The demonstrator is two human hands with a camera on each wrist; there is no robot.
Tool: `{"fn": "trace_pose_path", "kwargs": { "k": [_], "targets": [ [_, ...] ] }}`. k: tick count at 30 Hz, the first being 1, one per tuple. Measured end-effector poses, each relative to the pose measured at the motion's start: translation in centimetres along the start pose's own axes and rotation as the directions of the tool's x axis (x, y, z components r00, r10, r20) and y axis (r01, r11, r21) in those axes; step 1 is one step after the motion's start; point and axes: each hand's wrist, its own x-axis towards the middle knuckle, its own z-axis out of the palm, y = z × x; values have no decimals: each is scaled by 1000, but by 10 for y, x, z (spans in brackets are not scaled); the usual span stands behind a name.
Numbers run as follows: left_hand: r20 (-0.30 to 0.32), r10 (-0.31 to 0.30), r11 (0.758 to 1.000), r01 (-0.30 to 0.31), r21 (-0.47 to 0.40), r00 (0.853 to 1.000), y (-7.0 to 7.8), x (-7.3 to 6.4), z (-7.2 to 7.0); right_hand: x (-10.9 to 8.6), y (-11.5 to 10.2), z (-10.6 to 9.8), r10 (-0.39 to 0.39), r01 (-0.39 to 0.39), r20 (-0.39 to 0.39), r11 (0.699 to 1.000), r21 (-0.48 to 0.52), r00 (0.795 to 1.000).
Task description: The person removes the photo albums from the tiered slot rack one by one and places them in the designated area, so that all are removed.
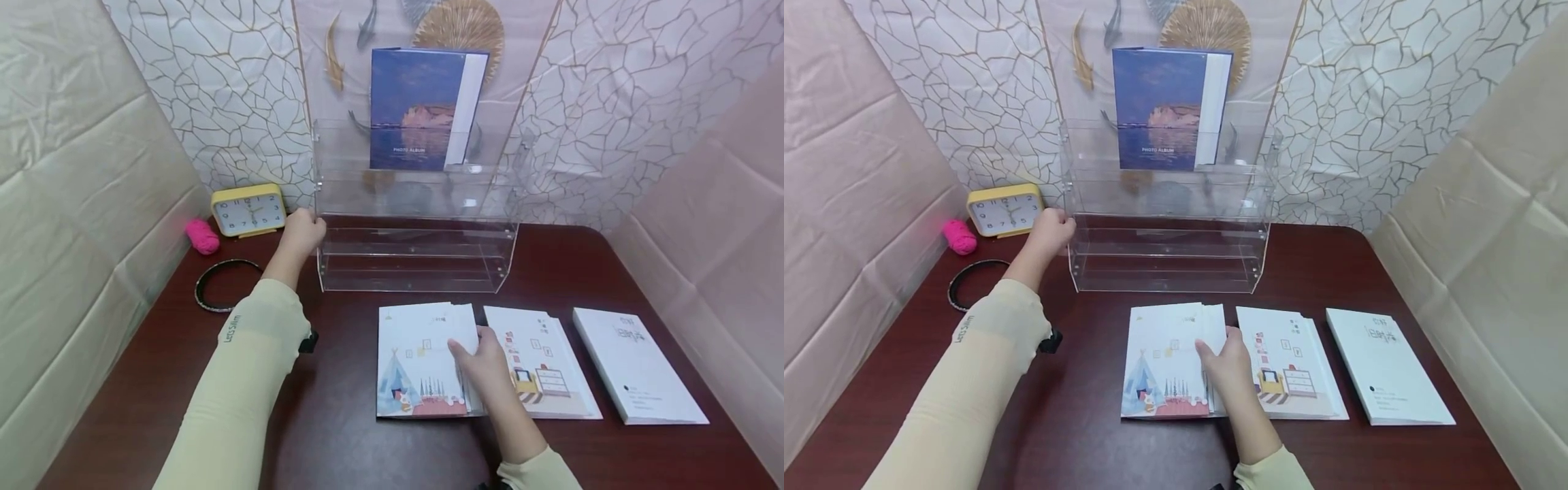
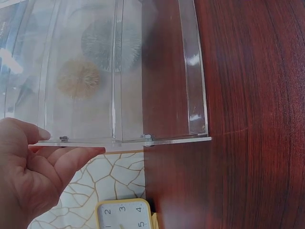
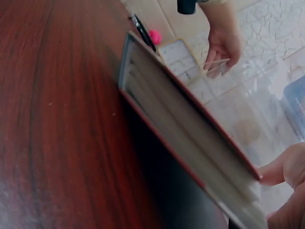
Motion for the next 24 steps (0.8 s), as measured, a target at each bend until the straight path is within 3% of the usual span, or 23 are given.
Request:
{"fn": "trace_pose_path", "kwargs": {
  "k": [9,12,18,24],
  "targets": [
    [-8,11,1000,-11,5,1000,-1,0,-2,9,4,12,-96,96,12,972,-213,995],
    [-4,19,1000,-19,22,1000,-1,1,0,10,7,16,-70,74,26,946,-315,997],
    [-2,0,1000,0,3,1000,-2,2,-1,11,9,26,-80,79,20,858,-507,997],
    [-16,7,1000,-7,-6,1000,-2,4,0,12,12,29,-172,150,12,818,-555,985]
  ]
}}
